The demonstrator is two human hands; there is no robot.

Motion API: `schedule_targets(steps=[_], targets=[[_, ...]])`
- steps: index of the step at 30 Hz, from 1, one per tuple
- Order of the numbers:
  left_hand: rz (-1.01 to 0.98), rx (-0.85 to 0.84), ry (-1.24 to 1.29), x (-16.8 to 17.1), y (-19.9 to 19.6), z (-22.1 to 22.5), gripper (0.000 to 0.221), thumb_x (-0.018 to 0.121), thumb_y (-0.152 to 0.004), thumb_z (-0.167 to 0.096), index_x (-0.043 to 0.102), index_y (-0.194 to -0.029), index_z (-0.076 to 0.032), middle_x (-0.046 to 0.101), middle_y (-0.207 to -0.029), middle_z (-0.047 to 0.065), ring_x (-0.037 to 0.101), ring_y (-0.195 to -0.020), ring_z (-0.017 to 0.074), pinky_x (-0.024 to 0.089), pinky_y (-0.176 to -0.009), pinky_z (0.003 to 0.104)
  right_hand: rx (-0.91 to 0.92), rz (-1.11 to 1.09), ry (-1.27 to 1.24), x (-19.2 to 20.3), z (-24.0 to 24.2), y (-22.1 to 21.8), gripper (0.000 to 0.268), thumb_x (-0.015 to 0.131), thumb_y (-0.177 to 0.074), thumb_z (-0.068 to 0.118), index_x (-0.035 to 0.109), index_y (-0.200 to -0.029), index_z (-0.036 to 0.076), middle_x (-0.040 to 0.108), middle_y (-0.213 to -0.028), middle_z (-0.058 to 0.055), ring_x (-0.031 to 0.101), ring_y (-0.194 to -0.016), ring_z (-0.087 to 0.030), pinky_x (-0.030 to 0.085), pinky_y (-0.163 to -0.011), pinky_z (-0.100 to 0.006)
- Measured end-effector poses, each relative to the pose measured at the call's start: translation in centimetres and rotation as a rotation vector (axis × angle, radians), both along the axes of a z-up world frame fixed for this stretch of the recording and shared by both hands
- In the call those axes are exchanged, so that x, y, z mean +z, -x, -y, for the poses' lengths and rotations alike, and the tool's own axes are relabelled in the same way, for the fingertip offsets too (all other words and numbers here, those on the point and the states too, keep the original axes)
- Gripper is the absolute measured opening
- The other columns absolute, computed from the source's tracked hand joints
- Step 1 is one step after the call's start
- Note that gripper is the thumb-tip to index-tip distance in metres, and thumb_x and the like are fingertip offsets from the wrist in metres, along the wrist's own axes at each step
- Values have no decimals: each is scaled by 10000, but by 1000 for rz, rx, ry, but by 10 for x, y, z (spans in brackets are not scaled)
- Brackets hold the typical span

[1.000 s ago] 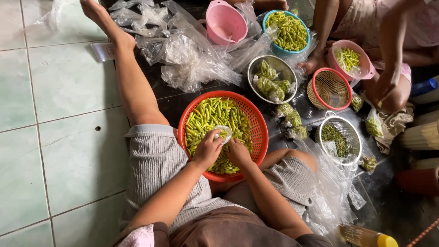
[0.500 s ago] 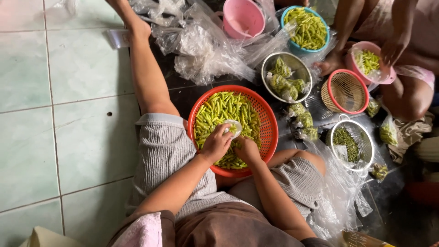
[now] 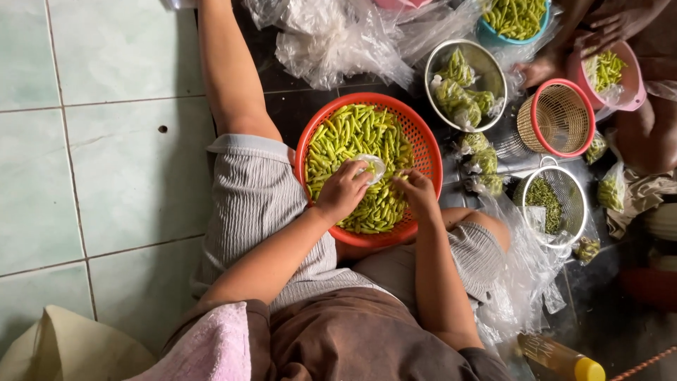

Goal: The person sits on the floor and packs green beans from a red basket into small plastic bags. They repeatedly scoop beans, place them into bags, and set the filled bags aside.

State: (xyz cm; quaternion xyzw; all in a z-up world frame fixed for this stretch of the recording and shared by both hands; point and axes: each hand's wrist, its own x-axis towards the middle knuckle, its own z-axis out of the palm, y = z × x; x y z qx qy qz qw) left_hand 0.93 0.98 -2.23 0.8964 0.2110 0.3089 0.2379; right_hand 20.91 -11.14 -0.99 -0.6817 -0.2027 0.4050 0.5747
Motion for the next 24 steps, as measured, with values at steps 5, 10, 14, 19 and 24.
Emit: schedule_targets(steps=[5, 10, 14, 19, 24], targets=[[-15, -21, 19, -2, 0, 3, 145, 754, -915, -136, 679, -1037, -160, 558, -1264, 39, 594, -1260, 314, 566, -1061, 486, -44, -105, -125, 35, -15, 8, 227, 756, -938, 65, 638, -1113, -20, 654, -883, -69, 716, -710, -164, 616, -542, -253], [-19, -62, 119, -9, -2, 6, 94, 712, -953, -130, 678, -1039, -141, 548, -1286, 64, 570, -1279, 381, 603, -968, 570, 125, 44, -40, 79, -33, 19, 304, 807, -897, 80, 663, -1136, -38, 674, -896, -91, 719, -753, -167, 630, -560, -276], [-55, -85, 137, -13, -2, 5, 64, 681, -986, -156, 710, -1039, -134, 536, -1341, 84, 541, -1309, 451, 641, -836, 585, 349, 201, 102, 102, -47, 33, 355, 782, -915, 92, 639, -1169, -110, 665, -877, -195, 723, -759, -242, 634, -594, -356], [-115, -106, 176, -4, 4, 6, 87, 660, -1004, -167, 714, -1067, -140, 511, -1382, 103, 508, -1334, 498, 654, -810, 613, 489, 483, 227, 104, -55, 43, 349, 771, -904, 129, 703, -1202, -40, 702, -846, -180, 731, -691, -212, 615, -590, -361], [-141, -111, 223, 2, 5, 7, 79, 664, -989, -145, 699, -1050, -110, 515, -1382, 120, 504, -1347, 492, 642, -803, 608, 532, 597, 313, 109, -54, 43, 499, 710, -840, 30, 667, -1333, 95, 756, -1107, -179, 745, -1007, -296, 601, -864, -423]])
